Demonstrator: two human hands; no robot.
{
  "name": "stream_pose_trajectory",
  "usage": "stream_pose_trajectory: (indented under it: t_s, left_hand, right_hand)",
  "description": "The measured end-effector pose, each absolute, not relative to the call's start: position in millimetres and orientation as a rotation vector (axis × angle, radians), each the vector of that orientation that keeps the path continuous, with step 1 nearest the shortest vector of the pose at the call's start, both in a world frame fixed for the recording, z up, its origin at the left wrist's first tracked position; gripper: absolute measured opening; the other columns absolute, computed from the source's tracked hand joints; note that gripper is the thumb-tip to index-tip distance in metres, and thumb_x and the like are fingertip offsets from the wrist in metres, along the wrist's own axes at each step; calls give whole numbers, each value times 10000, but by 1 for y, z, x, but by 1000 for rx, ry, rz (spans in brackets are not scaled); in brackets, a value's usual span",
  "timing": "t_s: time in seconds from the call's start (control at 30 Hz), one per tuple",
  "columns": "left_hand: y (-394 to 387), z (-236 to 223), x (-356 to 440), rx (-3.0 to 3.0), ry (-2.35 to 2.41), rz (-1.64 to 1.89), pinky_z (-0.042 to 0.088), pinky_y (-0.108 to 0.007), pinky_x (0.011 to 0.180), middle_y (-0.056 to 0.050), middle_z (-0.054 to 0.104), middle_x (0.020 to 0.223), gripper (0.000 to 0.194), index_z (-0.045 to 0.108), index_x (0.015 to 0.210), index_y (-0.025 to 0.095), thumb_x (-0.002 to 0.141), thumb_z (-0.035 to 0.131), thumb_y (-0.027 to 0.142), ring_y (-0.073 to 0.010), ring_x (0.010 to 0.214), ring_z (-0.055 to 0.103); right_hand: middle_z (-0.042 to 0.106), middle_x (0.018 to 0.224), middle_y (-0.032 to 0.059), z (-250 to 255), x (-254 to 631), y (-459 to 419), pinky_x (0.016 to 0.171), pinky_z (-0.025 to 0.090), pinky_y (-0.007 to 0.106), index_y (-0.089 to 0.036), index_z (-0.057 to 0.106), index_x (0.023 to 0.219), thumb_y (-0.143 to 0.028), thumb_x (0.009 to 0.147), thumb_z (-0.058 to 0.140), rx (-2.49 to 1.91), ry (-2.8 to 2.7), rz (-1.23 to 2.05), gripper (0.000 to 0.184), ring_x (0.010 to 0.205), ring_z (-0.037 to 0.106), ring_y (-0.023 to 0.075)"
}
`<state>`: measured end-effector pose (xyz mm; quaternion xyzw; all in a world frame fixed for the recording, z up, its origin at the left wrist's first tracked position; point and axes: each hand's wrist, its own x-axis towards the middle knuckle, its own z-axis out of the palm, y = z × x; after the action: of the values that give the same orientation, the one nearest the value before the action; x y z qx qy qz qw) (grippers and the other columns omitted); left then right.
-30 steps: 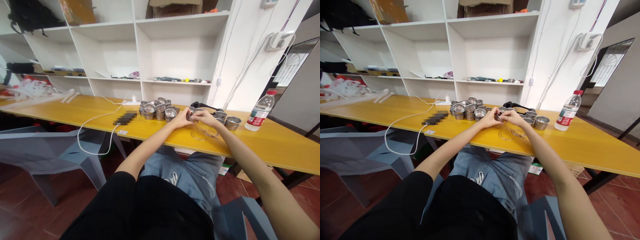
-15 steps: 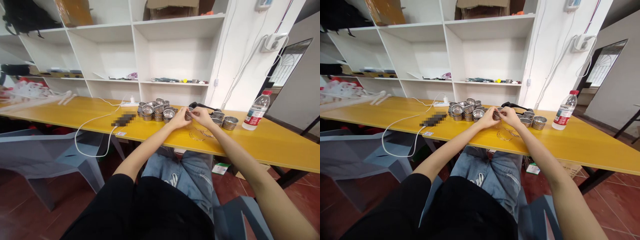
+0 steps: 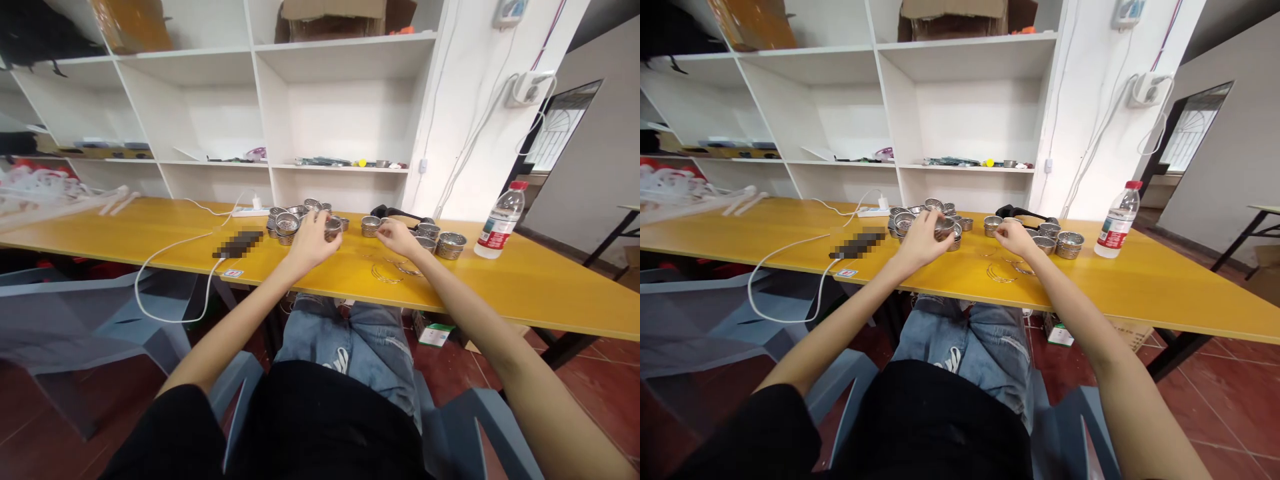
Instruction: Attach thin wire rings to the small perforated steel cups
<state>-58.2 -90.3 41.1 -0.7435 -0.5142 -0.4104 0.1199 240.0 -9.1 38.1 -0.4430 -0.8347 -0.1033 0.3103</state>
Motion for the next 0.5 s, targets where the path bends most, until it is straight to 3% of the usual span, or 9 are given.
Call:
stream_pose_trajectory:
  t_s: [0.1,0.2,0.33,0.5]
  left_hand:
    - [-107,37,-94,-2166,-1839,-777,590,-493,1079,-208,716,1276,430,635,1267,156,926,725,400,-396,1216,731]
    - [-102,37,-120,-2107,-2032,-510,600,-495,1042,-235,757,1291,570,613,1325,139,881,781,454,-439,1238,742]
    - [-84,32,-137,-2062,-2137,-427,599,-475,1050,-259,772,1313,631,610,1341,125,872,810,497,-438,1272,741]
    - [-73,14,-138,-2038,-2128,-527,578,-466,1086,-289,731,1372,604,595,1369,106,940,740,505,-429,1333,702]
  right_hand:
    - [800,927,107,38,237,-9,856,538,327,-148,834,861,-208,930,715,-1220,-2333,-171,150,852,688,227]
    - [841,972,105,41,236,-10,848,550,307,-140,860,901,-102,877,697,-1271,-2396,-86,170,837,712,212]
    - [862,1023,83,47,240,-16,840,575,276,-159,881,945,-39,809,692,-1314,-2443,29,262,895,759,214]
    - [864,1013,58,50,237,-23,846,581,247,-174,877,923,-69,824,741,-1328,-2532,98,199,911,780,204]
